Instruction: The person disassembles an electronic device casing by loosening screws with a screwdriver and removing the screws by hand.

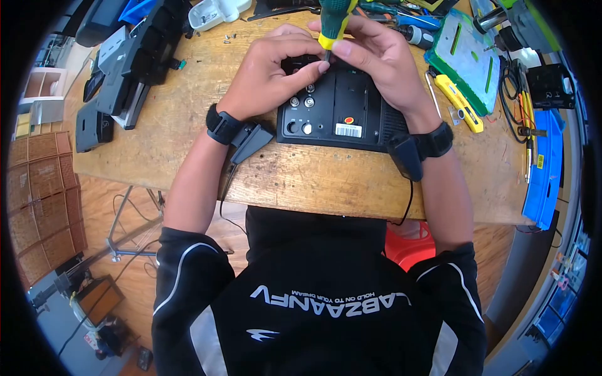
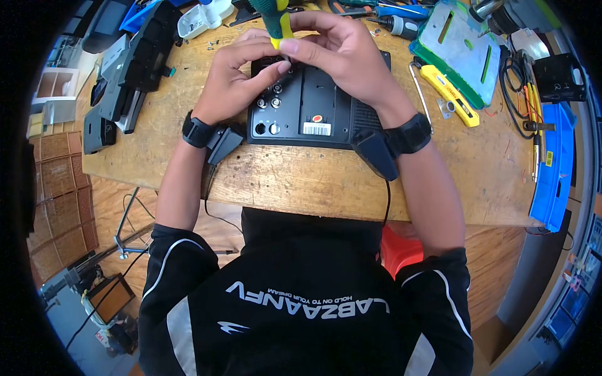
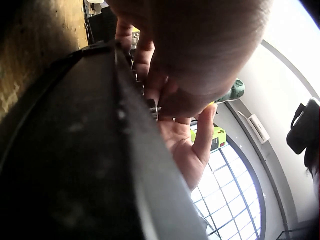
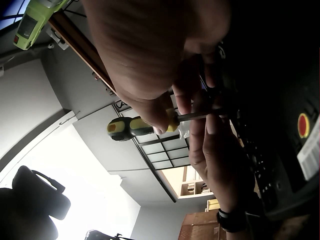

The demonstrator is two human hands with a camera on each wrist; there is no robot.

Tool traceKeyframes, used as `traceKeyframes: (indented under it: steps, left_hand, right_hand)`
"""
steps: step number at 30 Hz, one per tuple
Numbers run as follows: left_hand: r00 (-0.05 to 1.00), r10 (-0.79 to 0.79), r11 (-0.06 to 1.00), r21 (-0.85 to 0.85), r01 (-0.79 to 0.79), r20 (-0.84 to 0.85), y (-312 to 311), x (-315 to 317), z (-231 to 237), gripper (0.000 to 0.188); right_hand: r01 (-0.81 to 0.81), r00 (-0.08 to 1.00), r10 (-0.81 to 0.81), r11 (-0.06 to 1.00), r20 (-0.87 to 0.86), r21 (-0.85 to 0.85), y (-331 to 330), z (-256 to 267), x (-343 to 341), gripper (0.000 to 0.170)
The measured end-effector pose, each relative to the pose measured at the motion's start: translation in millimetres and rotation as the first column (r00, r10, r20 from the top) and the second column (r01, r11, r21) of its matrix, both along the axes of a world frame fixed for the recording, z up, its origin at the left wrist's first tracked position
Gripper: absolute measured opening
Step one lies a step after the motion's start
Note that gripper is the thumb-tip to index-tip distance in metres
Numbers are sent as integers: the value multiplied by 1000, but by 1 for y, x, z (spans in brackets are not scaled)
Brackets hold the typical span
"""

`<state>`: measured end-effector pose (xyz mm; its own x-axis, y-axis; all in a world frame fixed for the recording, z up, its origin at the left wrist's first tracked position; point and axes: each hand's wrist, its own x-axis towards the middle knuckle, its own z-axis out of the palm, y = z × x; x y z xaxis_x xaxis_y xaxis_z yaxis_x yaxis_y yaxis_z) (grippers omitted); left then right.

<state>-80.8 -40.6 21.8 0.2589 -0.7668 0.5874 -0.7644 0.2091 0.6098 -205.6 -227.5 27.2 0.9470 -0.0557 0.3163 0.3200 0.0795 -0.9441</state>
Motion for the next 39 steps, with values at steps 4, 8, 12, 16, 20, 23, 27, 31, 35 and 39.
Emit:
traceKeyframes:
  steps: [4,8,12,16,20,23,27,31,35,39]
  left_hand:
    - [993,40,998,60,-34,-110,3,-4,4,20]
    - [995,35,999,39,-32,-96,1,-2,-1,21]
    - [999,19,1000,5,-19,-34,-1,-1,-2,21]
    - [994,32,999,28,-30,-100,1,-7,5,19]
    - [985,66,994,98,-51,-160,4,-6,4,17]
    - [992,35,998,59,-28,-120,2,-4,0,19]
    - [994,33,998,58,-27,-105,1,-3,0,23]
    - [992,29,1000,15,-27,-122,1,-6,1,21]
    - [995,56,997,58,-52,-82,2,-4,4,17]
    - [999,20,1000,18,-19,-46,0,-2,3,17]
  right_hand:
    - [50,993,-41,996,114,-80,1,-4,3,42]
    - [75,986,-53,988,160,-132,2,-2,2,43]
    - [58,998,-59,998,-13,-16,6,8,-2,43]
    - [94,993,-86,990,76,-103,4,-5,3,43]
    - [137,979,-99,965,176,-222,2,-8,4,43]
    - [97,977,-61,980,202,-171,5,-2,0,41]
    - [53,995,-45,996,94,-75,3,3,0,40]
    - [68,997,-65,996,40,-62,2,-4,0,42]
    - [107,980,-83,986,179,-126,2,-8,4,43]
    - [81,980,-60,991,192,-108,1,-4,3,40]
